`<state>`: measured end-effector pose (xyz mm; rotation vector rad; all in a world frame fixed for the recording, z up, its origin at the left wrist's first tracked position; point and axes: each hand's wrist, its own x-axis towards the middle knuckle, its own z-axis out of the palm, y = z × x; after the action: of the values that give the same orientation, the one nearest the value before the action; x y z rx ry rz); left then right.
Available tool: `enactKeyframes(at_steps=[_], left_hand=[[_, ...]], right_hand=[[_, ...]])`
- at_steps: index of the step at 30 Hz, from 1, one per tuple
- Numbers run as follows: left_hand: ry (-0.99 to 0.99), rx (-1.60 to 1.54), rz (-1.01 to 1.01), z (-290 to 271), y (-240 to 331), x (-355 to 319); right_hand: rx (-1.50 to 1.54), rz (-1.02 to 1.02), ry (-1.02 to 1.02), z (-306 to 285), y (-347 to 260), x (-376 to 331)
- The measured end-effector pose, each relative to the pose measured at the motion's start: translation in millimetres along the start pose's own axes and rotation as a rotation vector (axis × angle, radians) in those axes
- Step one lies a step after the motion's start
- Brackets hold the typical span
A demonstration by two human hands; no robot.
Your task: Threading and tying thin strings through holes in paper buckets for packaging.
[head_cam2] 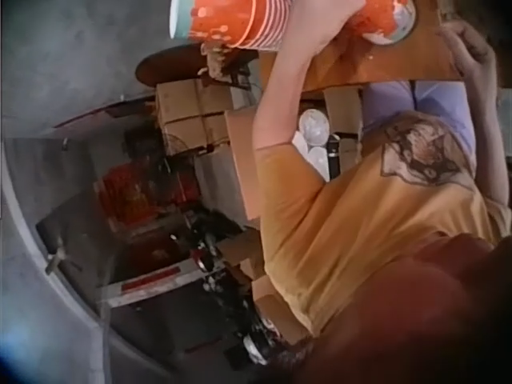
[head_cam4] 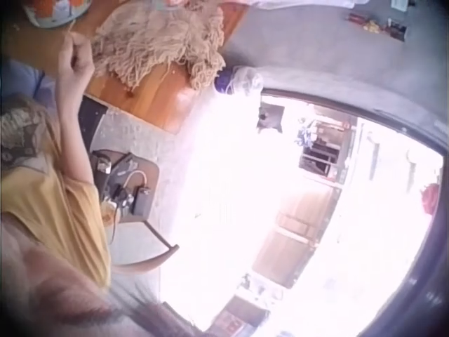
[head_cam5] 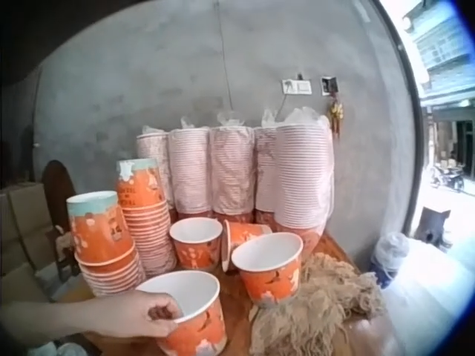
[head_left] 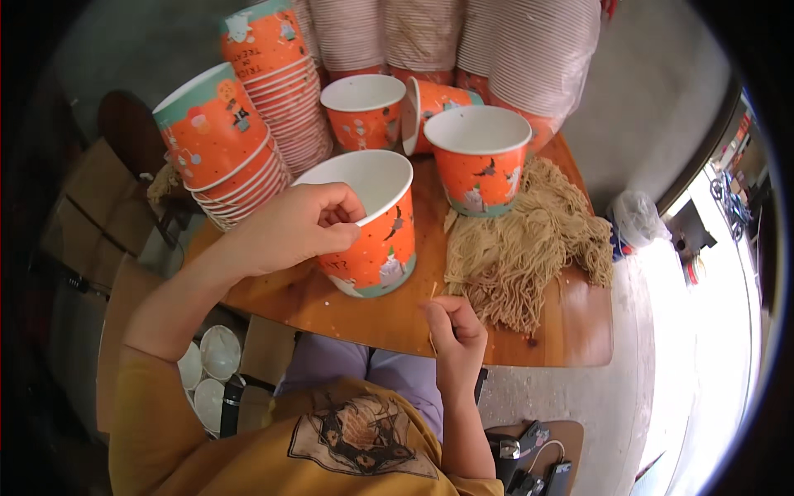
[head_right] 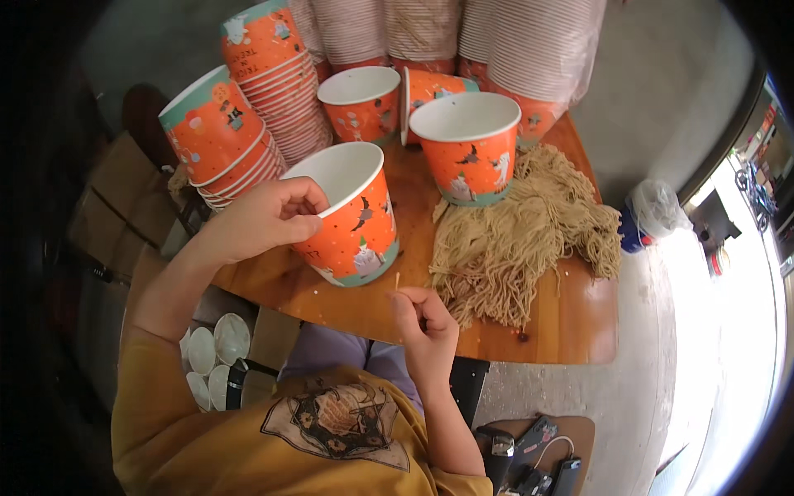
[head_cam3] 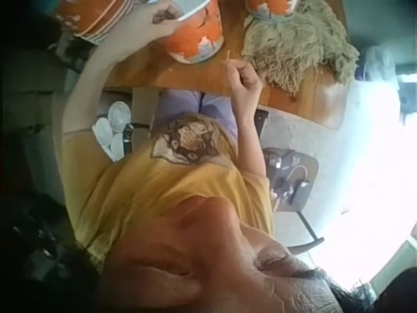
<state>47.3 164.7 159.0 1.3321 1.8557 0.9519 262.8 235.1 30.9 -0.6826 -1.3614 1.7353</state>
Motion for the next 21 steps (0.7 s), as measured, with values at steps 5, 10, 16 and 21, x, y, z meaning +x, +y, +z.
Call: enactKeyframes(at_steps=[5,10,16,21], left_hand=[[0.035,-0.122,-0.058,-14,-3,-8],[0.059,-0.152,-0.073,-28,-16,-14],[0.041,-0.237,-0.046,-34,-18,-12],[-0.071,-0.19,0.043,-38,-18,-7]], right_hand=[[-0.004,-0.163,-0.048,25,0,13],[-0.169,-0.467,-0.083,48,7,27],[-0.437,-0.603,-0.058,60,10,33],[-0.434,-0.586,-0.079,62,5,34]])
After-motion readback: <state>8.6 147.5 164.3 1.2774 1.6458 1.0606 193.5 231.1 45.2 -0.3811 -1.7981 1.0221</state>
